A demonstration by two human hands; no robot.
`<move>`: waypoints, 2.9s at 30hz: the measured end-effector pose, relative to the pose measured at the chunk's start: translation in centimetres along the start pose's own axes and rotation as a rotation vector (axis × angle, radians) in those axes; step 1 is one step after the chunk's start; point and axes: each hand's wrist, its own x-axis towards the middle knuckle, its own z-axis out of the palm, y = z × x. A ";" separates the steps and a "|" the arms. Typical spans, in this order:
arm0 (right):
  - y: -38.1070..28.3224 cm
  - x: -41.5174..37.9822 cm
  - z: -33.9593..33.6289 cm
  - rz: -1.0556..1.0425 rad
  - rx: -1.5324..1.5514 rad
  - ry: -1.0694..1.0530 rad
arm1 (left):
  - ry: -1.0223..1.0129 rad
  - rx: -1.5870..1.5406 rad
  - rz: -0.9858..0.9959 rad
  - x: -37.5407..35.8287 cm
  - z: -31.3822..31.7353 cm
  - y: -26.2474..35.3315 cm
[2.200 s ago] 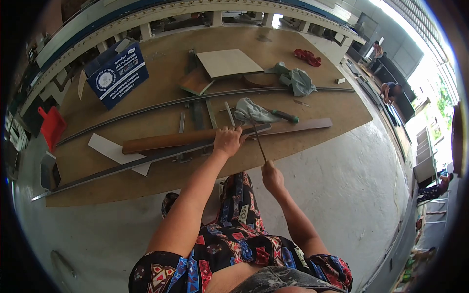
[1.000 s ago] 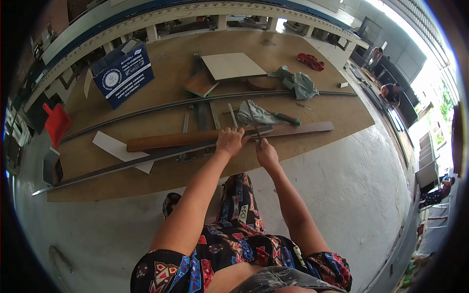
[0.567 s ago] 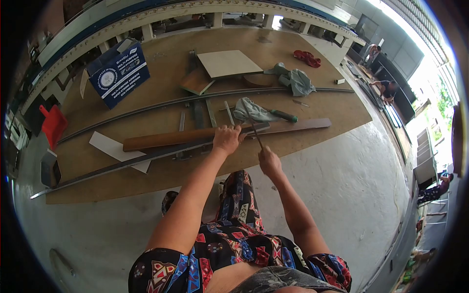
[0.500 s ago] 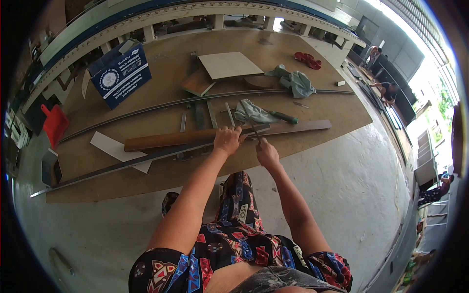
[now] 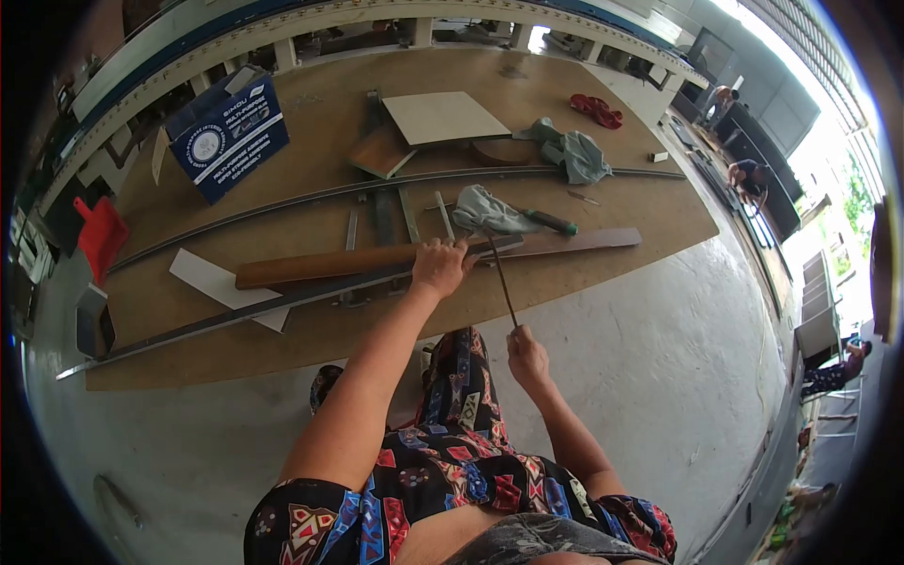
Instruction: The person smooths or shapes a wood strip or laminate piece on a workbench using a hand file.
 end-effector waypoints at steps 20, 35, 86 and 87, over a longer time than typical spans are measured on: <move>0.0 0.0 0.0 0.015 -0.023 -0.009 | 0.022 -0.026 -0.010 0.0 0.2 0.0; -5.3 11.3 0.1 -0.078 -0.014 0.021 | 0.051 -0.017 0.008 0.0 0.7 0.0; -2.1 4.8 0.0 0.007 -0.033 -0.020 | 0.007 0.000 -0.011 0.1 0.1 0.3; -1.2 3.0 0.0 0.032 -0.029 -0.025 | 0.031 0.005 -0.004 0.1 0.0 0.3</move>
